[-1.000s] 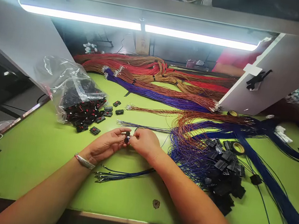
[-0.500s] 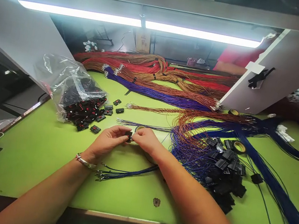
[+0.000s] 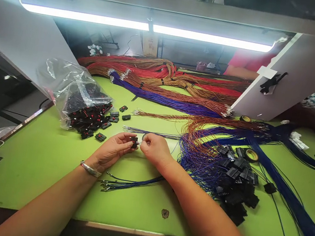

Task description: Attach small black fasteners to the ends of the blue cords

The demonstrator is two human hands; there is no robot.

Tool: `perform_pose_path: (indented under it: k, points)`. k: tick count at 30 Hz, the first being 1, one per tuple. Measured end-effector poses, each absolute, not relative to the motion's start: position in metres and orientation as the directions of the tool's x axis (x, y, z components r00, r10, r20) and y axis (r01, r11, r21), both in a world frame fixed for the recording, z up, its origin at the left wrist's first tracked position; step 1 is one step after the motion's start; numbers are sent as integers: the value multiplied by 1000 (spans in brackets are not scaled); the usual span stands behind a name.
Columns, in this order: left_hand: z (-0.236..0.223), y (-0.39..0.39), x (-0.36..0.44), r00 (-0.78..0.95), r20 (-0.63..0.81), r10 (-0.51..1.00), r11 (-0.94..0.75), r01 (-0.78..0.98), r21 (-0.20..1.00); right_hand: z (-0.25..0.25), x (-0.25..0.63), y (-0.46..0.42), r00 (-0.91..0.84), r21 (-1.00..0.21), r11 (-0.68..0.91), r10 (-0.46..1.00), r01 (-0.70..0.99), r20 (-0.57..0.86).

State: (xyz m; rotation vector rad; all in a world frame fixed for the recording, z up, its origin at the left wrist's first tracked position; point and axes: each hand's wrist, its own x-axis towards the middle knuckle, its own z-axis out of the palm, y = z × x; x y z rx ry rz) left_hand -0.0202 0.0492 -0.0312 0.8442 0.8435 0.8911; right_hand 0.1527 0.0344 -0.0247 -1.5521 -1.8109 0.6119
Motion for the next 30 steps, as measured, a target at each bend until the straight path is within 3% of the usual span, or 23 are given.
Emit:
perform_pose_path:
  k: [4,10,18,22,26,30]
  points:
    - [-32,48,-18,390,-214,896,332,-265,905,-27,151,37,-42,-771,131,990,624,135]
    - [-39,46,-15,384,-123,915,218,-215,952,-29,146,32,-53,-752,140,989,644,139]
    - [-39,45,-13,364,-150,919,237,-209,949,-40,137,25,-14,-666,136,982,733,186]
    - [-34,46,-13,391,-192,900,317,-285,905,-26,141,27,-75,-646,143,988,749,132]
    - [-31,48,-16,380,-246,892,375,-315,872,8,150,59,-161,-486,172,985,857,65]
    - [-30,49,-18,363,-280,889,399,-311,863,23,161,116,-27,-185,17,998,983,-51]
